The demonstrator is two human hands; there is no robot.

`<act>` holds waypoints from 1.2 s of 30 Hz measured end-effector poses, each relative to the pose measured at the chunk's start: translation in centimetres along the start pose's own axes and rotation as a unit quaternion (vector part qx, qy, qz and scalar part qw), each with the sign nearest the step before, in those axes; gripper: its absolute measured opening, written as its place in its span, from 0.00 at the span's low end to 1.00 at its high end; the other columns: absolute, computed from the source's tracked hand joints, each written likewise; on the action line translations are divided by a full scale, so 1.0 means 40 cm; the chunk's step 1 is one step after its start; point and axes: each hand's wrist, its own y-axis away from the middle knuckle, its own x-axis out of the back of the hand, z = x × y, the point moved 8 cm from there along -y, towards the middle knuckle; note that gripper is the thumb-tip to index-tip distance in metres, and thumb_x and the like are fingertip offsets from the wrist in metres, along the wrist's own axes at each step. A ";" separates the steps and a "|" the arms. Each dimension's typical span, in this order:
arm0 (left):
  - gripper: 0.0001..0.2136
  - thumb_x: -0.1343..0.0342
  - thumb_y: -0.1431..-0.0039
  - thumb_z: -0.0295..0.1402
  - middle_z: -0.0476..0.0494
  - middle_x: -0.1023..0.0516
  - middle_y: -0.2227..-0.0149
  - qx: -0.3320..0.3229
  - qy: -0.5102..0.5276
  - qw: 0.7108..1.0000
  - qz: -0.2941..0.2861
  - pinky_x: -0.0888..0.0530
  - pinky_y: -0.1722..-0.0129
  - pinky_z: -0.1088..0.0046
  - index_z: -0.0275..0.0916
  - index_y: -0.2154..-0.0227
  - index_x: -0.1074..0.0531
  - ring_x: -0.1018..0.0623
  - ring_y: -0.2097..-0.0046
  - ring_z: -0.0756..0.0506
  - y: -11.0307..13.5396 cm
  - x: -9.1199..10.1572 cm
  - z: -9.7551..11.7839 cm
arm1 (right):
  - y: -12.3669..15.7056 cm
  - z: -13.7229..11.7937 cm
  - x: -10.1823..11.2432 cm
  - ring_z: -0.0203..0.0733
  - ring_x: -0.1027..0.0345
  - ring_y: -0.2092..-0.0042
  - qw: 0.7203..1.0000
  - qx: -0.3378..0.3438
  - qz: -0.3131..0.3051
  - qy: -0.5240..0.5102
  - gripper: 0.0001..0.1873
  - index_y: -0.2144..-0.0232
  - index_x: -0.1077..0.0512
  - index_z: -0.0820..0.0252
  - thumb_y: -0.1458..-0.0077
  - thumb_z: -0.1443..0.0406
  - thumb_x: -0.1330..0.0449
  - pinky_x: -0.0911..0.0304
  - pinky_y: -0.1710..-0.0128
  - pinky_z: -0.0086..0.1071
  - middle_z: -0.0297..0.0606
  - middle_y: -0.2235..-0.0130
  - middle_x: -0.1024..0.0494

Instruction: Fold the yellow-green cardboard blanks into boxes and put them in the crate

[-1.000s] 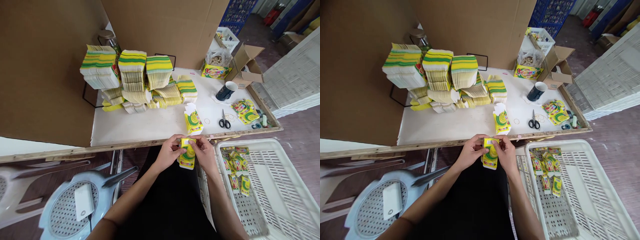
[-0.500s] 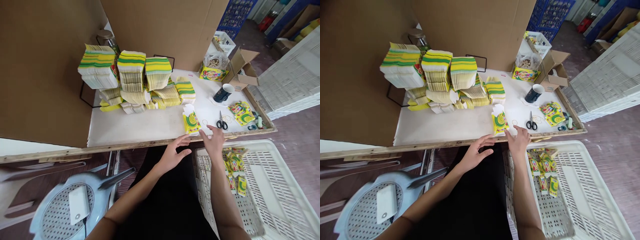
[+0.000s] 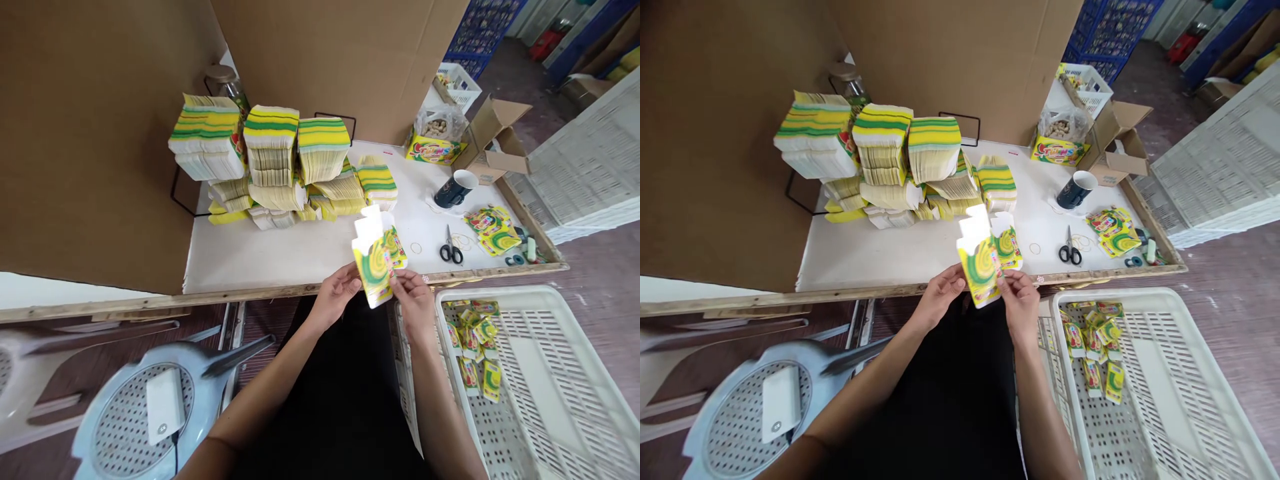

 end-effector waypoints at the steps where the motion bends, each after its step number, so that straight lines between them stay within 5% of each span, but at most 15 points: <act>1: 0.26 0.37 0.45 0.45 0.35 0.24 0.45 0.006 0.029 0.999 -0.021 0.30 0.42 0.58 0.38 0.47 0.28 0.25 0.43 0.38 -0.003 -0.011 0.002 | 0.021 0.009 -0.016 0.43 0.27 0.62 0.999 -0.024 -0.021 -0.033 0.20 0.62 0.27 0.59 0.53 0.54 0.30 0.31 0.57 0.40 0.41 0.64 0.20; 8: 0.27 0.35 0.48 0.46 0.33 0.22 0.47 0.077 0.111 0.987 -0.085 0.28 0.43 0.56 0.37 0.48 0.27 0.25 0.43 0.34 0.023 -0.036 -0.002 | 0.082 0.043 -0.077 0.44 0.25 0.60 0.986 -0.096 -0.085 -0.105 0.17 0.66 0.24 0.57 0.56 0.57 0.28 0.29 0.54 0.42 0.39 0.63 0.18; 14: 0.31 0.35 0.52 0.51 0.32 0.25 0.44 0.045 0.129 0.981 -0.134 0.30 0.41 0.56 0.39 0.47 0.27 0.28 0.40 0.34 0.040 -0.047 0.021 | 0.083 0.036 -0.087 0.43 0.25 0.60 0.980 -0.112 -0.081 -0.145 0.15 0.66 0.23 0.57 0.56 0.59 0.28 0.30 0.52 0.40 0.38 0.63 0.19; 18: 0.27 0.33 0.53 0.50 0.33 0.21 0.49 0.042 0.105 0.988 -0.101 0.29 0.42 0.56 0.37 0.54 0.23 0.26 0.42 0.34 0.036 -0.030 0.020 | 0.090 0.032 -0.090 0.42 0.26 0.59 0.982 -0.100 -0.088 -0.132 0.13 0.66 0.24 0.57 0.54 0.59 0.29 0.31 0.52 0.39 0.37 0.62 0.19; 25: 0.24 0.33 0.51 0.46 0.34 0.19 0.52 0.003 0.066 0.994 -0.090 0.28 0.44 0.59 0.37 0.55 0.22 0.24 0.45 0.35 0.022 -0.025 0.027 | 0.089 0.013 -0.078 0.44 0.28 0.60 0.997 -0.010 -0.062 0.040 0.18 0.60 0.24 0.59 0.48 0.55 0.33 0.31 0.59 0.38 0.42 0.59 0.20; 33: 0.18 0.37 0.45 0.43 0.37 0.17 0.59 0.034 0.070 0.997 -0.021 0.25 0.50 0.60 0.35 0.56 0.22 0.20 0.52 0.38 0.026 0.004 0.002 | 0.107 -0.010 -0.096 0.42 0.30 0.65 0.995 -0.014 -0.087 0.047 0.16 0.71 0.25 0.60 0.47 0.53 0.35 0.32 0.61 0.36 0.37 0.70 0.23; 36: 0.23 0.36 0.47 0.47 0.36 0.18 0.57 0.051 0.108 0.991 -0.054 0.24 0.50 0.59 0.35 0.54 0.23 0.20 0.52 0.37 0.030 -0.008 0.004 | 0.110 -0.013 -0.114 0.42 0.30 0.65 0.993 -0.031 -0.109 0.014 0.17 0.71 0.25 0.59 0.47 0.51 0.35 0.33 0.61 0.35 0.37 0.69 0.23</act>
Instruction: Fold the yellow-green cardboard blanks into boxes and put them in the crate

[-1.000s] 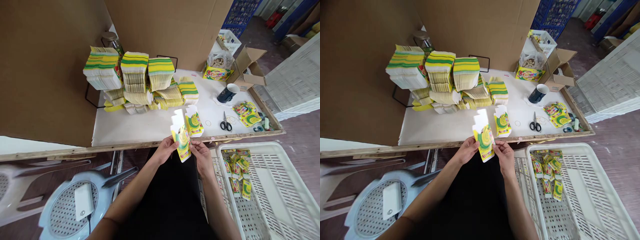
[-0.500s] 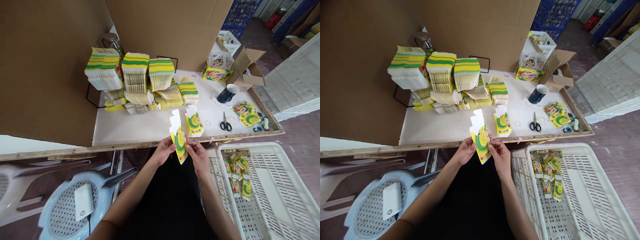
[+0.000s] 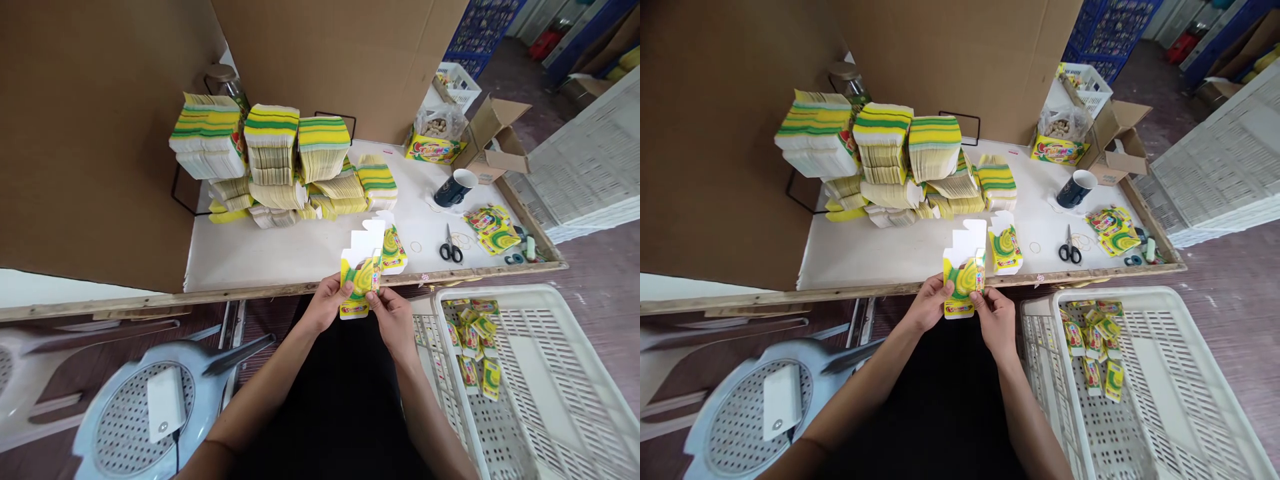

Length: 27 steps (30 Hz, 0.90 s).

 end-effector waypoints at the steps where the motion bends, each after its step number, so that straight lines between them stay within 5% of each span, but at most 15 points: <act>1: 0.25 0.37 0.47 0.49 0.34 0.18 0.56 0.003 0.012 1.000 -0.024 0.25 0.49 0.58 0.34 0.52 0.24 0.21 0.50 0.36 0.001 -0.010 0.005 | -0.002 0.001 -0.003 0.42 0.30 0.65 1.000 -0.010 -0.005 -0.023 0.17 0.71 0.25 0.59 0.47 0.51 0.35 0.32 0.61 0.35 0.37 0.69 0.22; 4: 0.27 0.41 0.45 0.52 0.32 0.21 0.51 0.011 0.033 0.996 -0.084 0.27 0.46 0.59 0.34 0.51 0.24 0.23 0.46 0.34 0.006 -0.033 0.019 | -0.005 0.009 -0.014 0.41 0.29 0.65 0.995 -0.045 -0.030 -0.088 0.17 0.70 0.25 0.58 0.51 0.51 0.32 0.32 0.60 0.34 0.37 0.68 0.21; 10: 0.22 0.38 0.46 0.50 0.36 0.20 0.50 0.009 0.035 0.995 -0.088 0.27 0.44 0.58 0.38 0.56 0.22 0.25 0.43 0.34 0.008 -0.031 0.004 | 0.008 0.033 -0.032 0.40 0.26 0.69 0.980 -0.091 -0.057 -0.166 0.21 0.62 0.32 0.55 0.54 0.56 0.28 0.30 0.62 0.35 0.34 0.70 0.20; 19: 0.24 0.36 0.49 0.50 0.35 0.19 0.52 -0.004 0.029 0.997 -0.066 0.26 0.46 0.58 0.37 0.55 0.22 0.23 0.45 0.34 0.007 -0.030 0.019 | 0.001 0.022 -0.012 0.42 0.27 0.62 0.993 -0.036 -0.018 -0.115 0.17 0.61 0.31 0.55 0.49 0.56 0.32 0.31 0.59 0.36 0.37 0.64 0.20; 22: 0.23 0.36 0.47 0.48 0.34 0.19 0.55 -0.006 0.015 0.999 -0.037 0.25 0.48 0.60 0.36 0.55 0.23 0.21 0.49 0.36 0.001 -0.020 0.018 | 0.002 0.008 0.005 0.44 0.28 0.59 1.000 0.015 0.014 -0.012 0.17 0.60 0.27 0.57 0.48 0.54 0.33 0.32 0.59 0.36 0.40 0.60 0.21; 27: 0.21 0.36 0.48 0.48 0.40 0.18 0.64 -0.019 -0.038 0.996 0.081 0.23 0.57 0.66 0.35 0.59 0.24 0.18 0.58 0.41 -0.009 0.027 -0.004 | 0.008 0.020 0.009 0.41 0.31 0.66 0.998 0.017 0.043 0.036 0.16 0.66 0.26 0.59 0.47 0.52 0.34 0.34 0.66 0.34 0.38 0.68 0.23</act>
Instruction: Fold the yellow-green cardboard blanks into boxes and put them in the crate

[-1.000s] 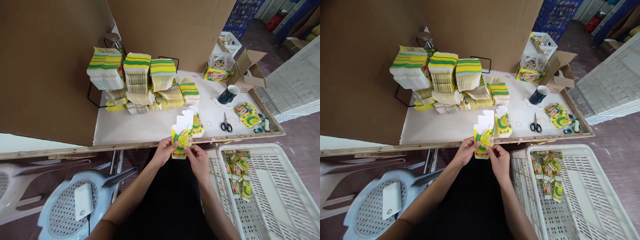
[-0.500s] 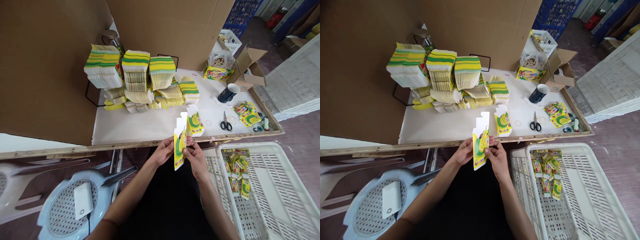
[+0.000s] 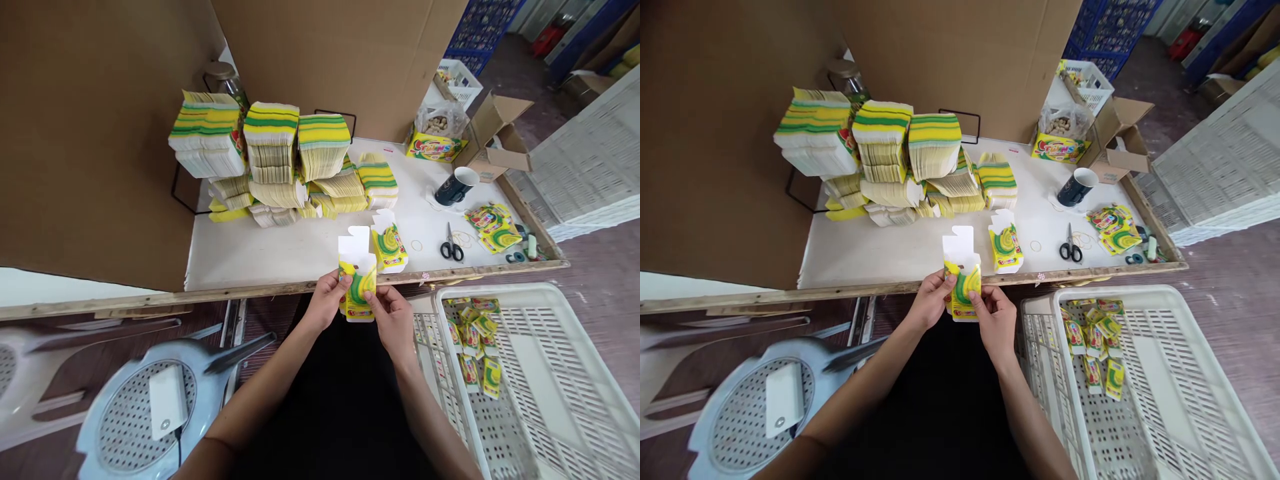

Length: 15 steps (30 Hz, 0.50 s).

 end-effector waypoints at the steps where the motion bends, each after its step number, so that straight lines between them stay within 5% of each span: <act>1: 0.21 0.37 0.47 0.48 0.41 0.18 0.65 -0.004 -0.012 1.000 0.013 0.23 0.58 0.67 0.35 0.59 0.25 0.19 0.60 0.42 -0.002 0.004 -0.004 | 0.001 0.001 0.000 0.40 0.32 0.68 1.000 0.000 0.007 -0.007 0.16 0.68 0.27 0.59 0.47 0.52 0.35 0.34 0.67 0.34 0.37 0.70 0.24; 5: 0.25 0.36 0.46 0.43 0.45 0.20 0.65 -0.040 -0.084 0.995 0.040 0.26 0.60 0.72 0.38 0.49 0.34 0.20 0.61 0.47 0.005 0.009 0.009 | -0.003 -0.012 0.017 0.36 0.37 0.72 0.998 0.027 0.050 0.019 0.15 0.70 0.30 0.59 0.45 0.54 0.35 0.39 0.70 0.31 0.34 0.72 0.27; 8: 0.33 0.34 0.47 0.38 0.49 0.21 0.65 -0.070 -0.138 0.987 0.053 0.28 0.61 0.75 0.43 0.43 0.46 0.21 0.63 0.49 0.022 0.010 0.035 | -0.011 -0.037 0.028 0.34 0.40 0.73 0.996 0.055 0.045 0.052 0.16 0.59 0.30 0.58 0.46 0.56 0.34 0.42 0.72 0.30 0.35 0.66 0.26; 11: 0.32 0.38 0.43 0.37 0.45 0.21 0.60 -0.071 -0.172 0.983 -0.005 0.28 0.59 0.73 0.44 0.40 0.48 0.22 0.62 0.49 0.035 -0.013 0.049 | -0.020 -0.068 0.028 0.35 0.38 0.71 0.995 0.091 -0.005 0.046 0.26 0.44 0.37 0.52 0.44 0.59 0.36 0.40 0.72 0.31 0.39 0.52 0.26; 15: 0.27 0.40 0.41 0.37 0.41 0.21 0.56 -0.043 -0.176 0.979 -0.088 0.27 0.54 0.71 0.42 0.41 0.41 0.22 0.57 0.46 0.041 -0.037 0.046 | -0.031 -0.094 0.040 0.39 0.33 0.64 0.991 0.111 -0.061 0.033 0.18 0.48 0.32 0.52 0.39 0.58 0.40 0.36 0.65 0.33 0.39 0.55 0.26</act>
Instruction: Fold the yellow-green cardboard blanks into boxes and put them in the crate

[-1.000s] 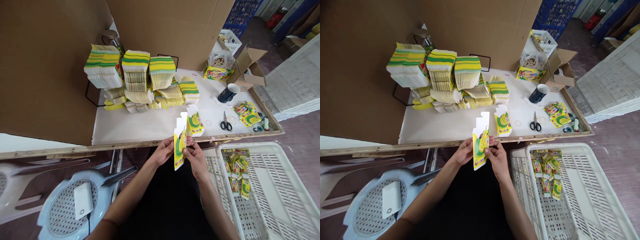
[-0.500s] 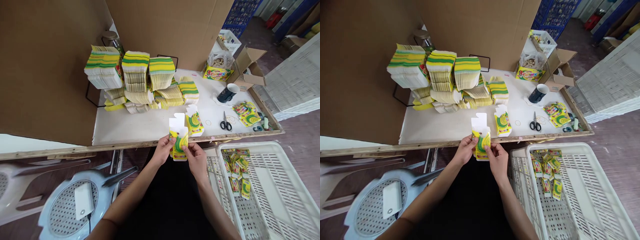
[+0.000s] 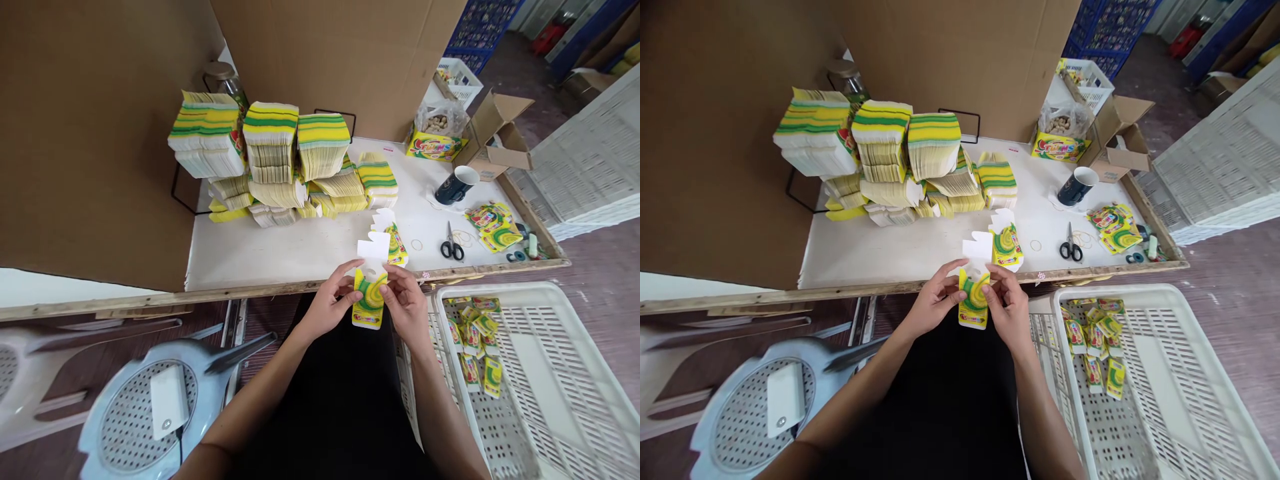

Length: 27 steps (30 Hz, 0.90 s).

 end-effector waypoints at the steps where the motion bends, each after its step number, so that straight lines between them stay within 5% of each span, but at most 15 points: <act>1: 0.24 0.39 0.41 0.37 0.41 0.21 0.56 0.005 0.005 1.000 -0.013 0.27 0.55 0.71 0.41 0.44 0.38 0.22 0.57 0.46 0.000 -0.003 -0.002 | -0.003 -0.001 0.004 0.40 0.33 0.63 1.000 -0.001 -0.011 0.001 0.15 0.51 0.30 0.53 0.39 0.58 0.41 0.36 0.64 0.33 0.39 0.58 0.26; 5: 0.20 0.36 0.45 0.37 0.41 0.20 0.59 0.032 0.026 0.998 -0.044 0.27 0.61 0.74 0.38 0.53 0.33 0.21 0.62 0.47 0.002 -0.017 -0.018 | -0.011 -0.012 0.022 0.41 0.33 0.63 0.998 0.019 -0.023 0.049 0.08 0.63 0.28 0.55 0.37 0.58 0.42 0.38 0.64 0.32 0.36 0.65 0.27; 8: 0.33 0.35 0.46 0.37 0.41 0.19 0.58 0.060 0.053 0.996 -0.047 0.26 0.59 0.72 0.42 0.40 0.43 0.20 0.61 0.46 0.005 -0.023 -0.033 | -0.014 -0.018 0.032 0.41 0.34 0.62 0.996 0.045 0.001 0.081 0.10 0.68 0.28 0.56 0.37 0.58 0.42 0.38 0.63 0.33 0.37 0.65 0.28; 11: 0.44 0.34 0.47 0.37 0.39 0.19 0.57 0.081 0.079 0.991 -0.072 0.25 0.57 0.69 0.44 0.33 0.55 0.19 0.59 0.44 0.006 -0.034 -0.043 | -0.013 0.001 0.039 0.40 0.33 0.64 0.999 0.018 0.025 0.042 0.11 0.58 0.29 0.54 0.39 0.57 0.40 0.37 0.65 0.32 0.37 0.63 0.26; 13: 0.38 0.34 0.47 0.37 0.38 0.19 0.56 0.082 0.070 0.991 -0.076 0.25 0.58 0.70 0.41 0.37 0.46 0.19 0.59 0.44 0.004 -0.034 -0.044 | -0.012 0.003 0.048 0.41 0.31 0.62 0.999 0.015 0.038 0.035 0.16 0.51 0.30 0.53 0.40 0.56 0.39 0.35 0.62 0.34 0.38 0.60 0.25; 17: 0.25 0.35 0.46 0.37 0.38 0.20 0.55 0.050 0.014 0.998 -0.024 0.25 0.60 0.72 0.38 0.47 0.33 0.19 0.58 0.43 -0.004 -0.012 -0.033 | -0.009 -0.025 0.054 0.47 0.31 0.54 0.995 0.052 0.016 0.079 0.18 0.60 0.22 0.55 0.37 0.51 0.45 0.36 0.53 0.40 0.42 0.57 0.24; 22: 0.26 0.38 0.43 0.36 0.38 0.21 0.51 0.020 -0.041 0.999 -0.004 0.24 0.56 0.69 0.40 0.42 0.34 0.20 0.53 0.41 -0.004 -0.008 -0.031 | -0.005 0.018 0.023 0.36 0.40 0.73 0.991 -0.079 -0.071 0.077 0.22 0.49 0.28 0.55 0.45 0.56 0.36 0.42 0.72 0.30 0.30 0.73 0.30; 27: 0.28 0.40 0.42 0.35 0.37 0.24 0.46 0.016 -0.051 0.998 -0.013 0.25 0.51 0.67 0.42 0.39 0.37 0.22 0.48 0.40 0.001 -0.006 -0.042 | -0.005 0.022 0.009 0.34 0.46 0.77 0.987 -0.109 -0.092 0.080 0.23 0.50 0.32 0.55 0.46 0.56 0.36 0.48 0.75 0.29 0.25 0.77 0.32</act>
